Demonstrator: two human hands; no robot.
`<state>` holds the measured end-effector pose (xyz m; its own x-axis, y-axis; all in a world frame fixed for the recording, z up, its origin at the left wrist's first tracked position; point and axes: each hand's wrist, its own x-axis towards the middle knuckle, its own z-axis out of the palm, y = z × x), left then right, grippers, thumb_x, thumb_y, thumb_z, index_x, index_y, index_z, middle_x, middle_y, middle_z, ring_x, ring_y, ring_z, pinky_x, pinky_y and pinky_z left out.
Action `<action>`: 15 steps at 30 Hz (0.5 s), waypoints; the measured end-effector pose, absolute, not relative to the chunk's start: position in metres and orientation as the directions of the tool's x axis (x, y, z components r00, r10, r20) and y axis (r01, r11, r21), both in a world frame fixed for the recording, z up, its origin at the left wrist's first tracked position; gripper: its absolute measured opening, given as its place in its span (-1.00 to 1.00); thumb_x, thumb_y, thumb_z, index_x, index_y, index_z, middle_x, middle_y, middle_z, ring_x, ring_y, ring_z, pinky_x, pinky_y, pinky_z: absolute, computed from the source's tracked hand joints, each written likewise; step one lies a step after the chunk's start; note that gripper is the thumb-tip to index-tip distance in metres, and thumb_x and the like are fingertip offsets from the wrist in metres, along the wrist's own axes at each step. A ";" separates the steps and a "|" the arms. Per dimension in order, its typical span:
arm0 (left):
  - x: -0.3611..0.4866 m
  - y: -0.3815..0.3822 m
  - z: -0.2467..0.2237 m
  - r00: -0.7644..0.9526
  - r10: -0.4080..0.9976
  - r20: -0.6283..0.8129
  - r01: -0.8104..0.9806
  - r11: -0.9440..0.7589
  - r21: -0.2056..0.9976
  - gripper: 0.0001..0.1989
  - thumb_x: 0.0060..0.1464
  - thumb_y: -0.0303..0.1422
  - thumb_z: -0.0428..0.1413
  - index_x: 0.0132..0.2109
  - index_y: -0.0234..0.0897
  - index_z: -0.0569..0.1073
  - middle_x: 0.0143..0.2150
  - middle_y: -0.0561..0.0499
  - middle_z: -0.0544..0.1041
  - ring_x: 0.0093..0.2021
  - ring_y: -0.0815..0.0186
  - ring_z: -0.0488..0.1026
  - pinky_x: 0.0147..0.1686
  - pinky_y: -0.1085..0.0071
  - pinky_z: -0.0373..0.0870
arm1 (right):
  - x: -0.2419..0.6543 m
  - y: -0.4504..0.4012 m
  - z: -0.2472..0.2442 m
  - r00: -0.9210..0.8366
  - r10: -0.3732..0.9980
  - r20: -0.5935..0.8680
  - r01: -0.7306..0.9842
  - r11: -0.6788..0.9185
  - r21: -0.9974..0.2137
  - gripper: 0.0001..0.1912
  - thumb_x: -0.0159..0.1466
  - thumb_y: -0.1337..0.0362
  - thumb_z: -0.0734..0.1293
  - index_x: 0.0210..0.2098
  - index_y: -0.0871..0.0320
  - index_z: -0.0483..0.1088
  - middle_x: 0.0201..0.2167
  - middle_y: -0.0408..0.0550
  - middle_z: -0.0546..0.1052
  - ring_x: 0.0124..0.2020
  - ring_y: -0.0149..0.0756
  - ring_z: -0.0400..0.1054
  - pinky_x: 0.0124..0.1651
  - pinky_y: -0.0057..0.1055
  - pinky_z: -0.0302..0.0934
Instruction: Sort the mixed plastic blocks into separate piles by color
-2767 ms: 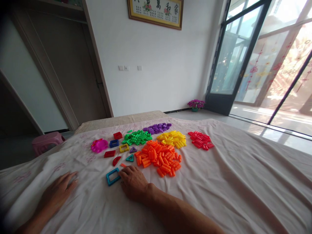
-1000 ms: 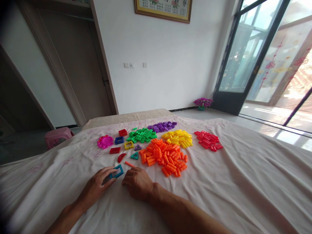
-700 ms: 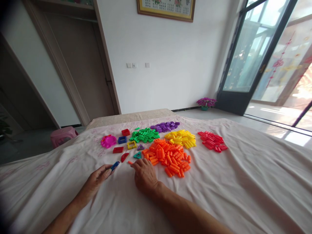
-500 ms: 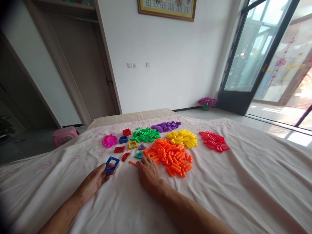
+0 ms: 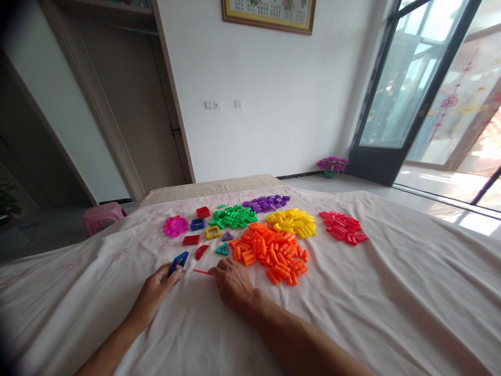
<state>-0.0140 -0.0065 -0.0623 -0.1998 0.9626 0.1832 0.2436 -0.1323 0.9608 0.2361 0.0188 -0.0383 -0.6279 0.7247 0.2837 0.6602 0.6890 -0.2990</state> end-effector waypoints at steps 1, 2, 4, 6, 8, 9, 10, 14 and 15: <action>-0.013 -0.005 -0.064 -0.173 0.958 0.230 0.313 -0.168 0.935 -0.55 0.07 -0.06 0.21 -0.04 -0.30 0.60 -0.03 -0.15 0.62 0.04 0.12 0.54 0.09 0.22 0.42 | 0.235 0.019 -0.040 -0.649 0.700 0.298 0.635 0.714 -0.295 -0.68 0.36 0.42 0.24 0.01 0.07 0.52 -0.19 -0.03 0.55 -0.16 -0.26 0.38 -0.17 -0.39 0.23; -0.012 -0.004 -0.065 -0.144 0.953 0.268 0.375 -0.198 0.906 -0.56 0.11 -0.07 0.18 -0.01 -0.29 0.59 0.02 -0.14 0.60 0.07 0.13 0.52 0.13 0.22 0.40 | 0.234 0.019 -0.041 -0.666 0.678 0.313 0.611 0.735 -0.293 -0.68 0.36 0.43 0.24 0.01 0.06 0.52 -0.19 -0.04 0.55 -0.16 -0.27 0.38 -0.18 -0.40 0.23; -0.011 -0.002 -0.066 -0.085 0.945 0.317 0.476 -0.241 0.846 -0.60 0.16 -0.10 0.14 0.00 -0.27 0.59 0.06 -0.14 0.58 0.10 0.14 0.50 0.15 0.22 0.37 | 0.233 0.020 -0.044 -0.685 0.642 0.344 0.570 0.767 -0.296 -0.67 0.35 0.44 0.24 0.01 0.05 0.53 -0.20 -0.05 0.55 -0.18 -0.28 0.38 -0.19 -0.41 0.23; -0.011 -0.002 -0.066 -0.022 0.946 0.324 0.546 -0.260 0.796 -0.64 0.19 -0.14 0.10 -0.01 -0.24 0.59 0.03 -0.13 0.59 0.06 0.16 0.52 0.12 0.23 0.40 | 0.232 0.022 -0.046 -0.679 0.626 0.384 0.540 0.780 -0.315 -0.66 0.35 0.46 0.24 0.00 0.05 0.53 -0.22 -0.06 0.55 -0.18 -0.28 0.37 -0.18 -0.41 0.24; -0.010 -0.002 -0.066 0.035 0.949 0.314 0.589 -0.273 0.761 -0.69 0.20 -0.17 0.10 -0.03 -0.21 0.59 -0.01 -0.11 0.61 0.03 0.17 0.53 0.08 0.24 0.42 | 0.232 0.023 -0.048 -0.649 0.628 0.430 0.526 0.778 -0.343 -0.66 0.36 0.47 0.22 -0.03 0.08 0.54 -0.23 -0.05 0.55 -0.18 -0.28 0.38 -0.17 -0.41 0.25; -0.010 -0.003 -0.066 0.055 0.947 0.317 0.604 -0.284 0.745 -0.72 0.20 -0.18 0.12 -0.06 -0.20 0.59 -0.02 -0.10 0.61 0.02 0.16 0.54 0.07 0.24 0.43 | 0.231 0.023 -0.049 -0.634 0.629 0.450 0.519 0.777 -0.355 -0.67 0.37 0.47 0.21 -0.04 0.09 0.54 -0.24 -0.04 0.55 -0.18 -0.27 0.38 -0.16 -0.41 0.26; -0.009 -0.004 -0.065 0.073 0.942 0.326 0.616 -0.300 0.728 -0.75 0.19 -0.20 0.13 -0.10 -0.20 0.60 -0.04 -0.10 0.62 0.01 0.16 0.54 0.07 0.25 0.43 | 0.231 0.023 -0.050 -0.623 0.629 0.465 0.512 0.777 -0.366 -0.68 0.38 0.46 0.21 -0.05 0.09 0.55 -0.25 -0.03 0.55 -0.19 -0.27 0.38 -0.16 -0.40 0.26; -0.007 -0.007 -0.062 0.108 0.919 0.378 0.630 -0.358 0.689 -0.79 0.21 -0.20 0.12 -0.18 -0.20 0.58 -0.12 -0.07 0.62 -0.06 0.20 0.55 -0.01 0.31 0.44 | 0.230 0.022 -0.049 -0.622 0.616 0.484 0.472 0.788 -0.396 -0.70 0.40 0.43 0.19 -0.05 0.10 0.54 -0.27 -0.03 0.54 -0.20 -0.27 0.39 -0.16 -0.40 0.29; -0.008 -0.008 -0.062 0.107 0.917 0.385 0.631 -0.361 0.687 -0.78 0.22 -0.19 0.11 -0.18 -0.19 0.57 -0.14 -0.06 0.62 -0.08 0.22 0.56 -0.03 0.33 0.45 | 0.230 0.022 -0.048 -0.615 0.620 0.487 0.467 0.784 -0.409 -0.70 0.41 0.41 0.19 -0.04 0.11 0.53 -0.25 -0.02 0.54 -0.19 -0.27 0.39 -0.14 -0.39 0.31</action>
